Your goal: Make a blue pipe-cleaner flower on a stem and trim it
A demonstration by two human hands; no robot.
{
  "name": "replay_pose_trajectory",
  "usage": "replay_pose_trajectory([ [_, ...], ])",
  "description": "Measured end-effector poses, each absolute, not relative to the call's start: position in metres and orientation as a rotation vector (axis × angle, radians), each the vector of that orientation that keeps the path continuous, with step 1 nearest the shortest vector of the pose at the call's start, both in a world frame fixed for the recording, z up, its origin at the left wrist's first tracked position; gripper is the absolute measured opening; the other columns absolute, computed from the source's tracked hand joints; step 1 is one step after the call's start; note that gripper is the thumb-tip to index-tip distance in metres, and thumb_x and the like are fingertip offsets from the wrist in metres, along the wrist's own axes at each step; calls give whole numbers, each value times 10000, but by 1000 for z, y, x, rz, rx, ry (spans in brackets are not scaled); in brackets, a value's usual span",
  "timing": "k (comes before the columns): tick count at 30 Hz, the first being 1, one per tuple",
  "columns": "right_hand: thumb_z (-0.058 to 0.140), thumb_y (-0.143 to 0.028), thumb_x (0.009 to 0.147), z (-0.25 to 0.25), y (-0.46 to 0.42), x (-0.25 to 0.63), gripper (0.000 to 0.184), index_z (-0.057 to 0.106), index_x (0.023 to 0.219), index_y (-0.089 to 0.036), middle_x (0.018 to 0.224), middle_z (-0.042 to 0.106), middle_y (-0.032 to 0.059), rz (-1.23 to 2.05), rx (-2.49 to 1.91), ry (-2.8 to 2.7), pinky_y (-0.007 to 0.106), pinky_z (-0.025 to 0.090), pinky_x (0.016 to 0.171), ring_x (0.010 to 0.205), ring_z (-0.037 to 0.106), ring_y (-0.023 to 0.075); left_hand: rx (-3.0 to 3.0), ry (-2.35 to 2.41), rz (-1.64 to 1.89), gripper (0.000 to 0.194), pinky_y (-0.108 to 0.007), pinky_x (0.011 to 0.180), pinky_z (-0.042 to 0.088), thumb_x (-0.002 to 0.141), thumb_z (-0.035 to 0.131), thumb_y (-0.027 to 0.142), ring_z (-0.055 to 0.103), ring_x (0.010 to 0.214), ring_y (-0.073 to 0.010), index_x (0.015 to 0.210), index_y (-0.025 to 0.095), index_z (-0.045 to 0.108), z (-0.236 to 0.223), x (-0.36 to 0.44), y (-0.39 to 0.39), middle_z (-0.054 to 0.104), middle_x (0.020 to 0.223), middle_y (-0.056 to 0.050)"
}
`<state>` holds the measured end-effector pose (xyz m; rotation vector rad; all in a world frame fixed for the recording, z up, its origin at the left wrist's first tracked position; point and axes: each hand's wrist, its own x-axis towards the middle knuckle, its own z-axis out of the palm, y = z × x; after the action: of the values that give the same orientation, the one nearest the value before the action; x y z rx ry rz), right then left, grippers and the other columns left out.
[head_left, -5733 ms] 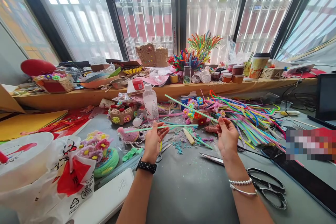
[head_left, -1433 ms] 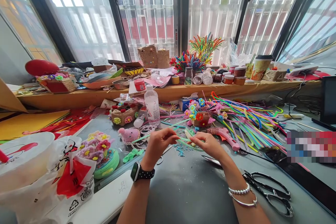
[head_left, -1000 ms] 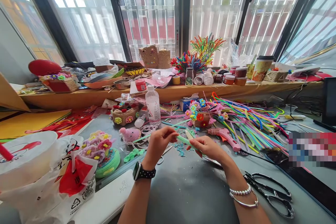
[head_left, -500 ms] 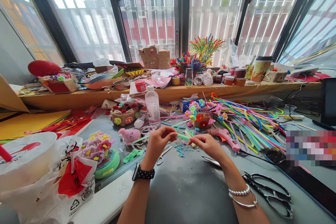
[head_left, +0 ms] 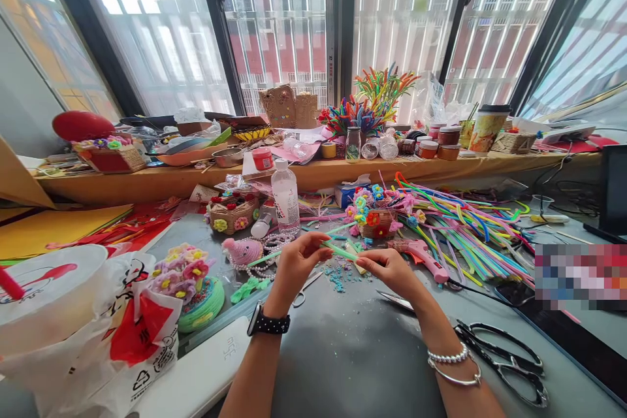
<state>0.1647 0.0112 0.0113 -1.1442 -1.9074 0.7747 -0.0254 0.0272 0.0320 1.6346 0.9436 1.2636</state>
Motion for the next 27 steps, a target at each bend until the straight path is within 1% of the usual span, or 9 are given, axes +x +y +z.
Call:
replay_pose_trajectory([
  [5,452,-443,764,11,10,167,378,659,721,-130,563,492,-14,807,-1129,-1946,192,303,489,541,413,104,1666,923,1177,171,-273,629,518,646,607,243,614,629,-147,789,154,582,33,-26,26,613,630,2],
  [11,454,-450,758,10,11,172,393,658,666,-128,544,513,-14,794,-1161,-1980,191,299,459,513,427,102,1663,923,1144,124,-254,571,516,624,625,256,618,579,-146,671,147,590,32,-25,26,620,584,1],
  [13,445,-433,769,11,11,174,368,658,770,-134,562,545,-6,780,-1186,-1926,197,325,467,509,451,110,1616,962,1175,129,-241,532,512,618,629,263,615,544,-142,641,141,592,32,-25,27,625,559,-2],
  [16,466,-399,765,11,13,175,344,602,979,-165,728,614,32,682,-1200,-1764,229,396,570,632,525,151,1510,1015,1248,141,-236,521,513,606,640,263,617,526,-138,615,133,587,33,-26,29,635,550,-6],
  [18,472,-386,765,11,14,176,348,571,1028,-180,890,605,65,641,-1166,-1666,260,415,654,766,539,181,1455,1038,1305,157,-239,535,517,604,645,273,621,531,-137,625,127,588,34,-28,29,642,559,-10],
  [19,472,-387,766,11,14,176,352,562,1036,-179,932,591,76,660,-1145,-1632,265,423,656,781,540,184,1440,1047,1329,169,-242,541,518,604,645,282,622,535,-139,633,125,590,35,-29,29,645,565,-13],
  [21,483,-390,760,11,14,176,371,540,1052,-169,918,585,84,750,-1111,-1581,249,441,577,705,549,166,1428,1063,1366,193,-251,548,521,608,641,304,626,541,-144,648,122,593,35,-31,30,651,577,-20],
  [24,542,-379,721,10,14,175,420,504,1080,-165,897,577,78,838,-1080,-1514,213,424,448,577,524,124,1431,1088,1382,209,-254,549,522,617,632,320,626,547,-147,658,119,595,33,-32,31,653,586,-28],
  [27,558,-362,712,8,15,174,465,459,1127,-176,939,560,83,827,-1069,-1493,214,426,421,558,519,117,1432,1099,1389,211,-244,535,519,620,629,324,624,546,-144,669,121,597,32,-33,32,654,599,-29],
])
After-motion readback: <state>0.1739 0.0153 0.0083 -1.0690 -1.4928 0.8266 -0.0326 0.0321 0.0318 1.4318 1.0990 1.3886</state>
